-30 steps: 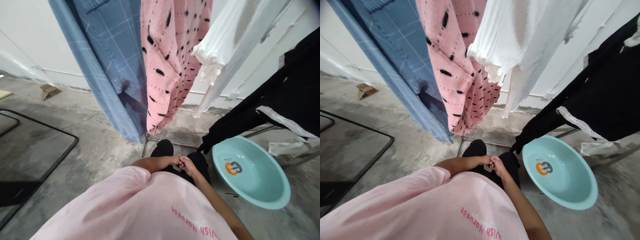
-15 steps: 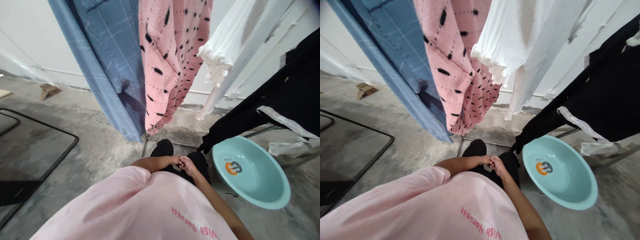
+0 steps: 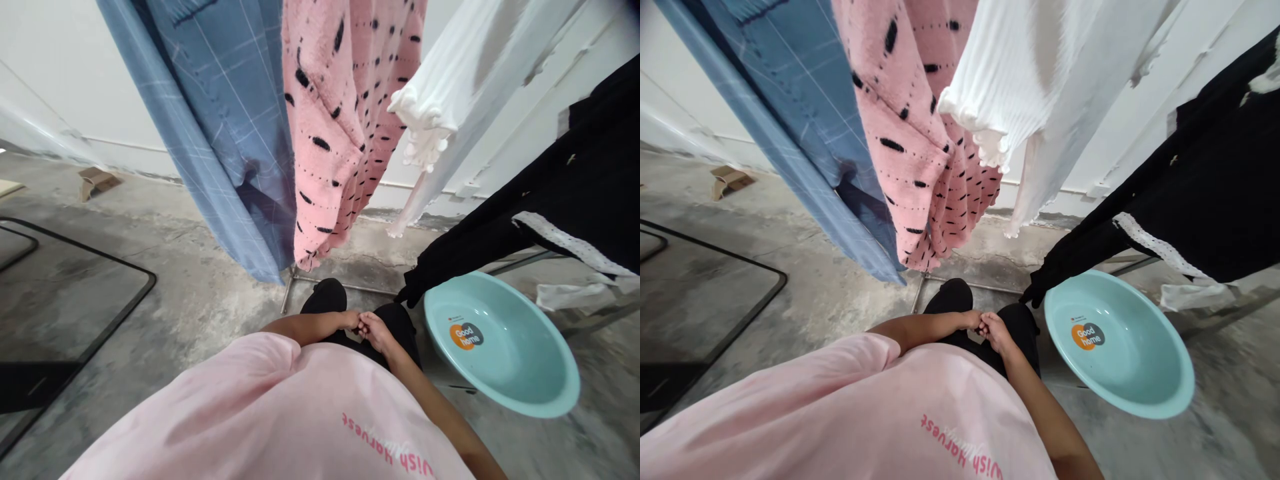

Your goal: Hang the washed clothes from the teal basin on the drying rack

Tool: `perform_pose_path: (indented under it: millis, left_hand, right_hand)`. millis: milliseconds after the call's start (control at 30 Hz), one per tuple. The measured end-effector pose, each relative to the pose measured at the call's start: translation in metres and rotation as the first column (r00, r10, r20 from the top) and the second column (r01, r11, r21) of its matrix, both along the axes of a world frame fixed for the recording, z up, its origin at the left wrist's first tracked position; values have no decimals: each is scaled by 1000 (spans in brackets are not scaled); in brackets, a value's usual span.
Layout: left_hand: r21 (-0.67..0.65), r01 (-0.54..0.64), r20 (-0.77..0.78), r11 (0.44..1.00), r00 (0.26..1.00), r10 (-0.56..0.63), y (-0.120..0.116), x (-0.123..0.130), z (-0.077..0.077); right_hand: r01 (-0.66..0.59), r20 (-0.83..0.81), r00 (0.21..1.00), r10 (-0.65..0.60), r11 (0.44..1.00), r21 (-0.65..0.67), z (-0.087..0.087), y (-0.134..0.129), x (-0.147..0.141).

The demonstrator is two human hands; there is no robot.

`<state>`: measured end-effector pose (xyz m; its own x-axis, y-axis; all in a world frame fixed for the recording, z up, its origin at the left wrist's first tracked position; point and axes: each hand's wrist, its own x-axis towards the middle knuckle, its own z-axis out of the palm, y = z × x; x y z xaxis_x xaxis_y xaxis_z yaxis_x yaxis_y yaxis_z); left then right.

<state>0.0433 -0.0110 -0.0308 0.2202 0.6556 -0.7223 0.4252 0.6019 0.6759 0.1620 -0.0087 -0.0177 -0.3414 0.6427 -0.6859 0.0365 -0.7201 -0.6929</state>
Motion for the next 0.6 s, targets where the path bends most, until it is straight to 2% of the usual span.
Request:
perform_pose_path:
  millis: [600]
  left_hand:
    - [24, -22, 46, 999, 999, 21, -1, -2, 0]
  right_hand:
    - [-5, -12, 1000, 5, 1000, 1, -1, 0, 0]
